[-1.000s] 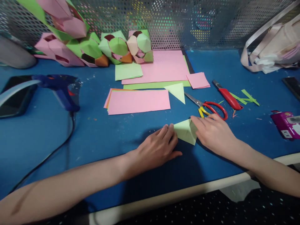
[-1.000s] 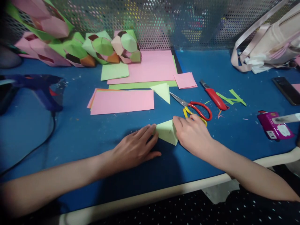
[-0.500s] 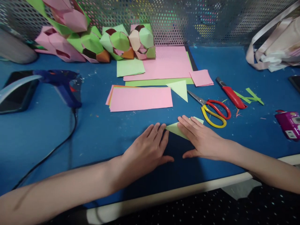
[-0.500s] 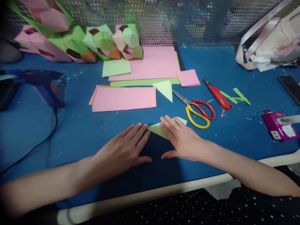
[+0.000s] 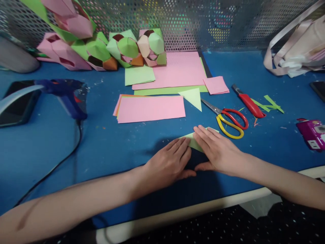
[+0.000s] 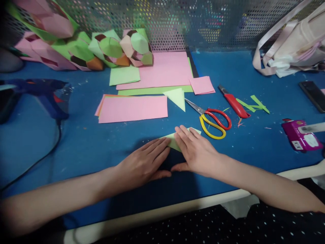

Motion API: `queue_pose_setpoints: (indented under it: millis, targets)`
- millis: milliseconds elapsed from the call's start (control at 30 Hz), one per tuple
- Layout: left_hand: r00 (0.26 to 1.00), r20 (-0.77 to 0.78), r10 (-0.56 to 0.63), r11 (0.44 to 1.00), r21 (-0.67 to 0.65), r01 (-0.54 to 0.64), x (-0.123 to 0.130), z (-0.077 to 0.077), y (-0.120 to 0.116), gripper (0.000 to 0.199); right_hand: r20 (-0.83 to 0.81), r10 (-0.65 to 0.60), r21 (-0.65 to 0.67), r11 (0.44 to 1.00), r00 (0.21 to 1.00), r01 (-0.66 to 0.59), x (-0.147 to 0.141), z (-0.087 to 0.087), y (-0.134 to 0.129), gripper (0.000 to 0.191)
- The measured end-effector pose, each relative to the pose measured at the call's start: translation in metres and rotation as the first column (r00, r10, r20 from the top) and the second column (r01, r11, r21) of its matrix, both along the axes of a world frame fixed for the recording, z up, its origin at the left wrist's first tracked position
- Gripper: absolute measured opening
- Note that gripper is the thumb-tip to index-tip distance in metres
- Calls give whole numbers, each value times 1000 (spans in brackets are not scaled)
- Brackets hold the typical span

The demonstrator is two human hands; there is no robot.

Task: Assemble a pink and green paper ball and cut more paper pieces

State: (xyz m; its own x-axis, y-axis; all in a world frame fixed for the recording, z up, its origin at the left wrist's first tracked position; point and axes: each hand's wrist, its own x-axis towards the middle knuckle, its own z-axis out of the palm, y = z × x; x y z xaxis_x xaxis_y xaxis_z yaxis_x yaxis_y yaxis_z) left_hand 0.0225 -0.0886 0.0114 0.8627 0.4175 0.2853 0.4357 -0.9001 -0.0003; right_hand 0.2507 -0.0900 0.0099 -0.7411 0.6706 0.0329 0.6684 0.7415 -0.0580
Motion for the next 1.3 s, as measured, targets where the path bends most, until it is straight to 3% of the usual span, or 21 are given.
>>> queue_pose_setpoints:
  millis: [167, 300, 433, 533, 633, 733, 800, 867, 967, 1067, 1200, 1300]
  targets:
    - [997, 72, 2, 1000, -18, -1, 0, 1, 13, 40, -24, -137, 136, 981, 990, 139, 10, 10, 8, 34]
    - [986, 159, 54, 991, -128, -34, 2, -2, 28, 22, -29, -158, 131, 978, 987, 161, 16, 12, 24, 29]
    - [963, 246, 109, 956, -292, -33, 5, -6, 37, 28, -208, -119, -31, 993, 971, 115, 14, 9, 34, 29]
    - [925, 307, 226, 871, -488, -51, 6, -4, 38, 36, -368, -36, -47, 999, 929, 20, 8, 13, 34, 26]
    - [874, 333, 354, 701, -713, -12, 5, 2, 40, 35, -474, 25, 56, 998, 880, 2, 9, 28, 33, 25]
    - [755, 330, 567, 477, -879, 26, 2, 8, 46, 22, -426, -115, 140, 971, 897, 191, 29, 43, 37, 29]
    - [590, 320, 741, 328, -940, 98, 0, 11, 50, 20, -267, -300, 154, 925, 916, 348, 51, 45, 40, 28]
    - [416, 313, 854, 251, -948, 196, -1, 14, 54, 22, -62, -428, 121, 893, 901, 433, 72, 41, 43, 28]
    - [262, 298, 918, 209, -924, 319, -2, 14, 59, 20, 89, -416, 5, 909, 905, 418, 89, 27, 46, 33]
    - [217, 282, 935, 178, -899, 400, -2, 13, 61, 19, 73, -450, -56, 889, 890, 455, 89, 18, 49, 35]
    - [162, 253, 954, 155, -876, 457, -4, 12, 62, 19, 15, -586, -179, 796, 810, 578, 89, 20, 49, 40]
    - [87, 254, 963, 179, -849, 498, -5, 14, 64, 22, -141, -695, -444, 681, 705, 582, 99, 23, 39, 48]
